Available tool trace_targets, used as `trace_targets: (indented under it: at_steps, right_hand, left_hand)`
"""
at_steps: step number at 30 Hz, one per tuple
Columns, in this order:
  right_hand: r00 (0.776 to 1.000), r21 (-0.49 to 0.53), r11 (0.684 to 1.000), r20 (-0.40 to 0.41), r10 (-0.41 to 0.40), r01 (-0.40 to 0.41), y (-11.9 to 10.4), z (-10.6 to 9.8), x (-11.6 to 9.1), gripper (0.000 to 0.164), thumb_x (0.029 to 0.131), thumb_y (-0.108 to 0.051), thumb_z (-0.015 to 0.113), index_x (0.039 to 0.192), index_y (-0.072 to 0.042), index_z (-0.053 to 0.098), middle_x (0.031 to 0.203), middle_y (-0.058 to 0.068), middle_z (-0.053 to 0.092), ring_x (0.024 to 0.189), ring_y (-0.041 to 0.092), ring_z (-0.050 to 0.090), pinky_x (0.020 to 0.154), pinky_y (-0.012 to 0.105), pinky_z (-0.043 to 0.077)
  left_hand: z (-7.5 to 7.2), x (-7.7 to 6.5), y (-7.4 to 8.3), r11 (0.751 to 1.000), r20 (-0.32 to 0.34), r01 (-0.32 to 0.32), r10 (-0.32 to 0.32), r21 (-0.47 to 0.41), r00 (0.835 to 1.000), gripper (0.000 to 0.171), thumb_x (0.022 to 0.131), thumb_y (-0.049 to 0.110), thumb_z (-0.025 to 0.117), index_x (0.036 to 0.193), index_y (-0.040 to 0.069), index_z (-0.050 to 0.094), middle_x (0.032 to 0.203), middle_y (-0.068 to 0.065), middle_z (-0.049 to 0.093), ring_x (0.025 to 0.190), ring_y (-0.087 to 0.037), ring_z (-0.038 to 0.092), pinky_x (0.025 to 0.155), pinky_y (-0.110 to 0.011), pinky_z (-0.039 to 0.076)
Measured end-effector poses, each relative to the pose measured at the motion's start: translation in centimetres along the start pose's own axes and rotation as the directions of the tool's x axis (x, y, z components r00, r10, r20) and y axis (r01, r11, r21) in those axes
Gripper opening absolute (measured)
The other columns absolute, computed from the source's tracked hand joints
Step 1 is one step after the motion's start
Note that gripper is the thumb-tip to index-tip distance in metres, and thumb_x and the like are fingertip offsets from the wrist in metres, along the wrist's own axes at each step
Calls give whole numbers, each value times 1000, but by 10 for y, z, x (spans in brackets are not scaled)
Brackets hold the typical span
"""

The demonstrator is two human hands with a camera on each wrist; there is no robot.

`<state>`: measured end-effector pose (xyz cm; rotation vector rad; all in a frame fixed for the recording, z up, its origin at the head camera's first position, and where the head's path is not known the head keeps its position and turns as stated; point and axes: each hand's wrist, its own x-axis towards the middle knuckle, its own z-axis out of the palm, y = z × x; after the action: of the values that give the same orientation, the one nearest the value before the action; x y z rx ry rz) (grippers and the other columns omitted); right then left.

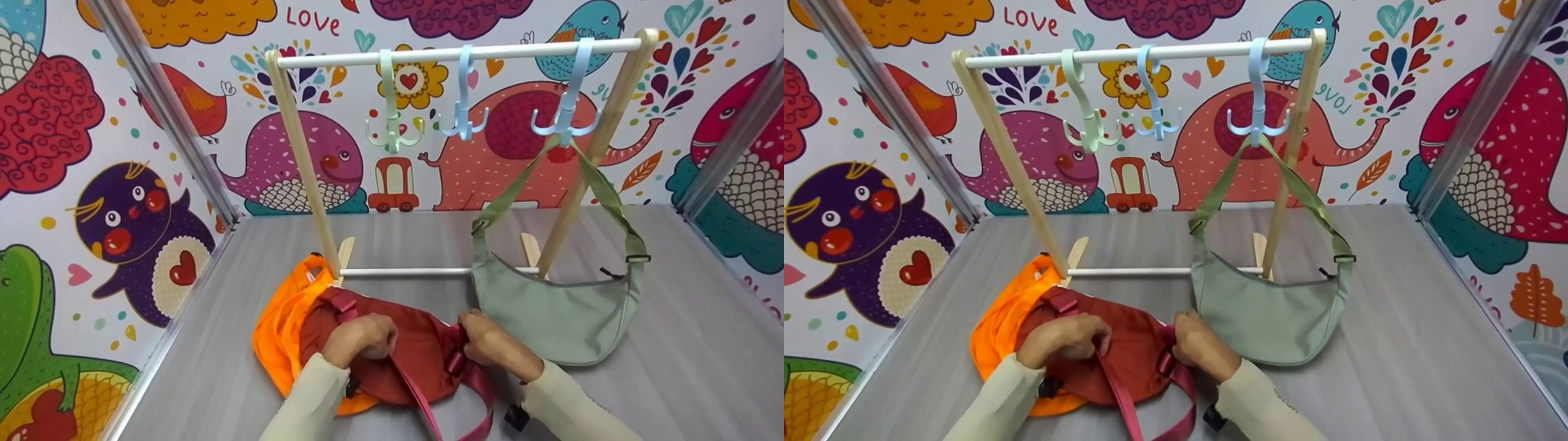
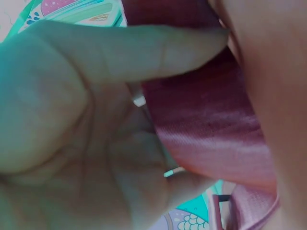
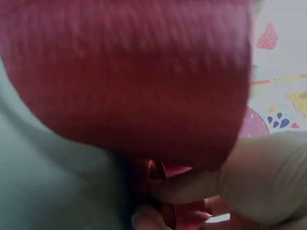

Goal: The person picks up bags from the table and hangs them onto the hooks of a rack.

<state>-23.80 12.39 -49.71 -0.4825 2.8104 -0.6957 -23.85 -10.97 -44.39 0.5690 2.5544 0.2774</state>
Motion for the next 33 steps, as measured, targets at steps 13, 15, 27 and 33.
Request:
trace_targets:
  at_steps: [13,15,27,33]
  right_hand:
    - [995,-90,992,-38,-92,88,-18,-24,-21,21,70,8,60,67,-12,53,68,-1,46,63,16,39,55,34,35]
    - [989,-86,986,-41,-144,140,-20,-33,-26,22,68,9,59,68,-12,53,69,-2,46,63,15,39,55,32,34]
    - [964,-117,959,-33,-264,259,-7,-95,-50,25,71,6,67,72,-16,54,65,-9,44,61,8,40,52,24,31]
    - [957,-134,951,-46,-285,277,7,-112,-55,26,74,5,69,76,-18,57,67,-9,44,63,7,40,54,24,31]
  left_hand:
    - [-9,-2,-8,996,-8,-18,17,-92,1000,20,84,1,61,69,15,60,66,3,50,62,-13,44,55,-24,34]
    - [-14,-5,-9,995,-20,-33,31,-95,999,20,84,1,61,70,15,61,66,4,51,63,-13,45,56,-25,35]
    - [-45,-31,-9,964,-142,-161,133,-213,981,16,87,5,68,87,21,69,85,4,62,81,-18,54,73,-34,51]
    - [-49,-34,-6,953,-167,-201,165,-229,972,16,88,4,69,91,20,70,86,3,61,79,-18,55,67,-32,53]
